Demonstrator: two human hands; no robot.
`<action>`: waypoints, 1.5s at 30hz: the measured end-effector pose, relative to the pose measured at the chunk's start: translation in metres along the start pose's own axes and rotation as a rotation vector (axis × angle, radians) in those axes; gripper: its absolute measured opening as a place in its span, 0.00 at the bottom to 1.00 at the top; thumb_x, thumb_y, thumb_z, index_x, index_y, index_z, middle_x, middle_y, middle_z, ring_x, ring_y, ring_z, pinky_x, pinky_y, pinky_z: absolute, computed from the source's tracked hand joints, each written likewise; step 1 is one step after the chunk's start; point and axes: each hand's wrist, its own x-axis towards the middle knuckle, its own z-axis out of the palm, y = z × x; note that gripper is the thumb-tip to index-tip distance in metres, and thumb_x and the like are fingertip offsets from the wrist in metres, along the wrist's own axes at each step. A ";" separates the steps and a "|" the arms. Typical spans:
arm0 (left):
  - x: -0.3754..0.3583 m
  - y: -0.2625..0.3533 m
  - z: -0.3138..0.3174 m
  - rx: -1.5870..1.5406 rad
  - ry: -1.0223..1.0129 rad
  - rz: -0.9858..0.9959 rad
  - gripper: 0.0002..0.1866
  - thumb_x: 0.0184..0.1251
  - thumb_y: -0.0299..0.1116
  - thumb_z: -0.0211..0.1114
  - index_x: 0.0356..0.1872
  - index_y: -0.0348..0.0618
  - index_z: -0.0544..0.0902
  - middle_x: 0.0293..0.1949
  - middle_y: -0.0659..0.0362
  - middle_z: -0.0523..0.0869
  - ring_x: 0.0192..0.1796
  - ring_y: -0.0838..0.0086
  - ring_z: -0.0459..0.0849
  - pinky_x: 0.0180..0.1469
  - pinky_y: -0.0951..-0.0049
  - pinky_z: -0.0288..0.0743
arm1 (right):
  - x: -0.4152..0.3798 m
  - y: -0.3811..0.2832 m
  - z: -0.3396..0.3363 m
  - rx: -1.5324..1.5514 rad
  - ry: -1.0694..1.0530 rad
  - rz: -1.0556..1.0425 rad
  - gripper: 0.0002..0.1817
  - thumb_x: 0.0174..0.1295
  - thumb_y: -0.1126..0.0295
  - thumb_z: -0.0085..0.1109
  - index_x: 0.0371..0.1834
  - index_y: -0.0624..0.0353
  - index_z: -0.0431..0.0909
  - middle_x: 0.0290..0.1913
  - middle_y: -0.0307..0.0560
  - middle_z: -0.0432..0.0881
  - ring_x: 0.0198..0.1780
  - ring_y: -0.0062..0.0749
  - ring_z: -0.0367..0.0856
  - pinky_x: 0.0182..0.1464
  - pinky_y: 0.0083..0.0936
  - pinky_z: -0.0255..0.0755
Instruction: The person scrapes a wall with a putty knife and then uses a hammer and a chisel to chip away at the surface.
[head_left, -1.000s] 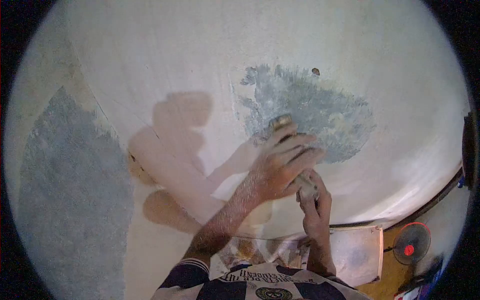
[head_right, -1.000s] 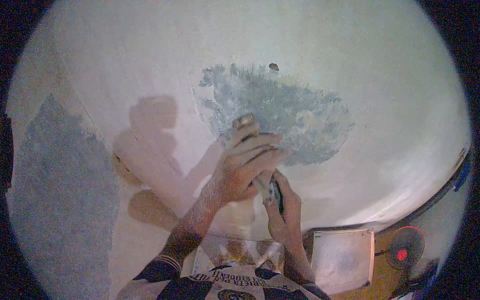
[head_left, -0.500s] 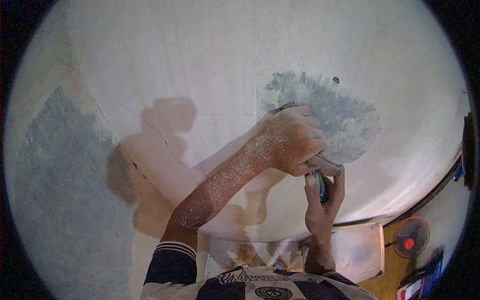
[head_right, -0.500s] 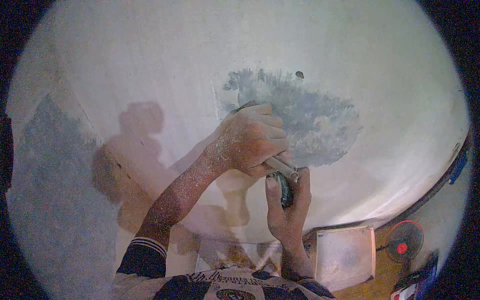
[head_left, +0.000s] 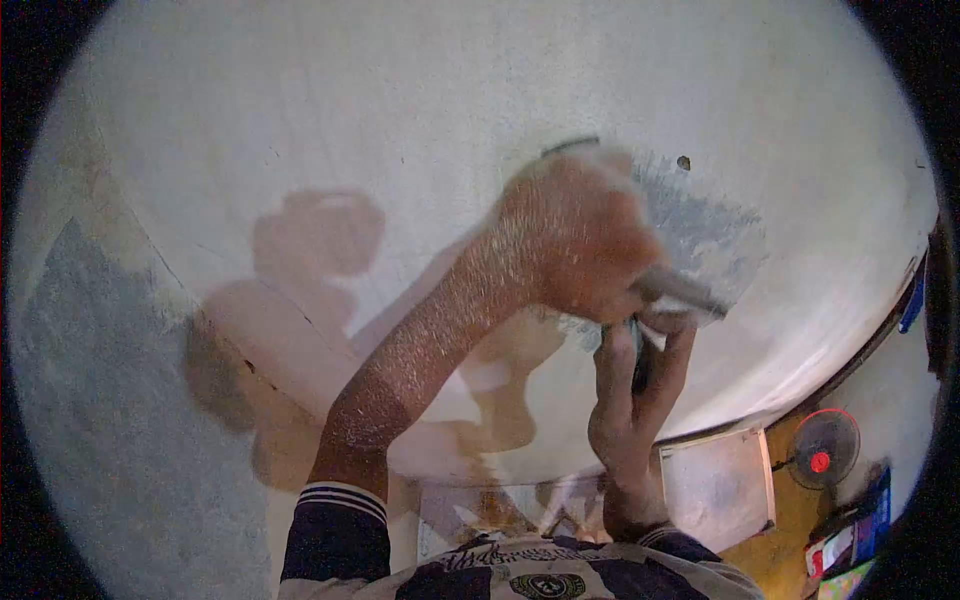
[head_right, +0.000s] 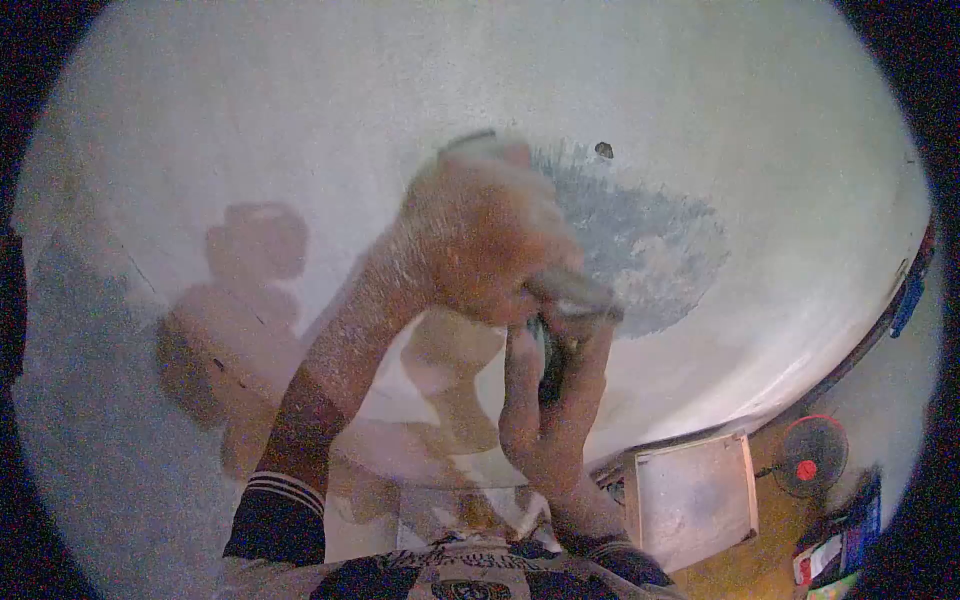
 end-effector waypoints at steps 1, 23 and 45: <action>0.005 -0.003 -0.009 0.082 -0.008 -0.030 0.15 0.45 0.49 0.72 0.20 0.48 0.88 0.21 0.57 0.85 0.31 0.63 0.85 0.40 0.63 0.82 | 0.014 -0.003 0.006 -0.004 0.017 -0.043 0.13 0.76 0.69 0.49 0.58 0.61 0.62 0.37 0.38 0.71 0.33 0.17 0.66 0.35 0.16 0.59; -0.054 0.048 0.064 -0.292 0.003 -0.016 0.12 0.44 0.48 0.70 0.24 0.55 0.81 0.22 0.62 0.81 0.31 0.63 0.83 0.40 0.58 0.77 | -0.069 0.050 -0.003 -0.075 0.010 0.121 0.14 0.75 0.69 0.51 0.58 0.60 0.61 0.37 0.40 0.73 0.30 0.15 0.69 0.31 0.16 0.62; -0.138 0.198 0.181 -0.602 0.419 -0.591 0.08 0.54 0.35 0.62 0.20 0.47 0.76 0.21 0.60 0.77 0.26 0.60 0.75 0.35 0.60 0.65 | -0.147 0.055 -0.080 -0.360 -0.239 0.461 0.13 0.66 0.68 0.66 0.50 0.60 0.76 0.27 0.47 0.83 0.27 0.19 0.77 0.30 0.24 0.72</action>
